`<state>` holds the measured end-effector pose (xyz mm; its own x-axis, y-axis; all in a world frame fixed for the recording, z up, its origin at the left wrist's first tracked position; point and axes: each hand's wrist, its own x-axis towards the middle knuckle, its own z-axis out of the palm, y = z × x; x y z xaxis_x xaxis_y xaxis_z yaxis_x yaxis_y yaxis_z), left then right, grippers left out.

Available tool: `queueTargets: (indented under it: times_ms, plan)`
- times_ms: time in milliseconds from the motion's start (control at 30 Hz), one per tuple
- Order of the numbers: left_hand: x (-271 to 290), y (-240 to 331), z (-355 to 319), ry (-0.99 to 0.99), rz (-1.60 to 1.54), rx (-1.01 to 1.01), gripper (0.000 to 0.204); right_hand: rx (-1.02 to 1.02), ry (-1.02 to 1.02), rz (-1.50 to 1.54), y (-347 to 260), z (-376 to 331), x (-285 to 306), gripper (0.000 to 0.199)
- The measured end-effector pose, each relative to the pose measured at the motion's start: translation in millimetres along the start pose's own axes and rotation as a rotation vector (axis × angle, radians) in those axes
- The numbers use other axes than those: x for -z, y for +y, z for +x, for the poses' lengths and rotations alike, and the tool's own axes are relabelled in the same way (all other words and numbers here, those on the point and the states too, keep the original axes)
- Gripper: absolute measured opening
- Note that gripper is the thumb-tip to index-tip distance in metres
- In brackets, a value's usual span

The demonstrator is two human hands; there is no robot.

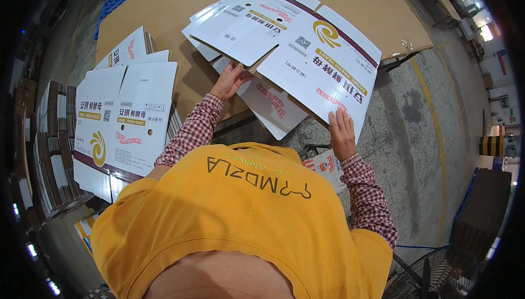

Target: The recorder is stacking flattened cardboard boxes on a table in a paper mill environment.

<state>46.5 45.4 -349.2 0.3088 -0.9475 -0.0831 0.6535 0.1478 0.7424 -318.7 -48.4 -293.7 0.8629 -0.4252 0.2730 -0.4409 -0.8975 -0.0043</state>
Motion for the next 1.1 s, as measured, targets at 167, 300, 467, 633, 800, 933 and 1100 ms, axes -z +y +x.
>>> queueTargets:
  times_ms: [167, 300, 467, 633, 800, 933, 1100]
  plan:
    - [11, -1, -1, 0.052, 0.179, 0.035, 0.037, 0.0, 0.001, -0.001, 2, -1, 4, 0.045]
    - [-2, 3, 7, 0.069, 0.037, -0.08, 0.039, 0.02, 0.018, -0.004, 1, 0, 2, 0.045]
    - [-20, 12, 29, 0.198, -0.169, -0.059, 0.027, -0.017, 0.086, 0.015, -7, 4, 5, 0.045]
    - [-74, 48, 2, 0.242, 0.11, -0.308, 0.011, -0.228, 0.181, 0.155, -11, 24, 33, 0.041]
    - [-104, 88, -23, 0.315, 0.375, -0.424, 0.01, -0.181, 0.339, 0.206, 6, 67, 78, 0.038]
    - [-121, 106, -42, 0.382, 0.476, -0.434, 0.026, -0.226, 0.502, 0.233, 24, 108, 118, 0.023]
    - [-124, 93, -63, 0.357, 0.524, -0.481, 0.018, -0.257, 0.56, 0.023, 24, 174, 169, 0.023]
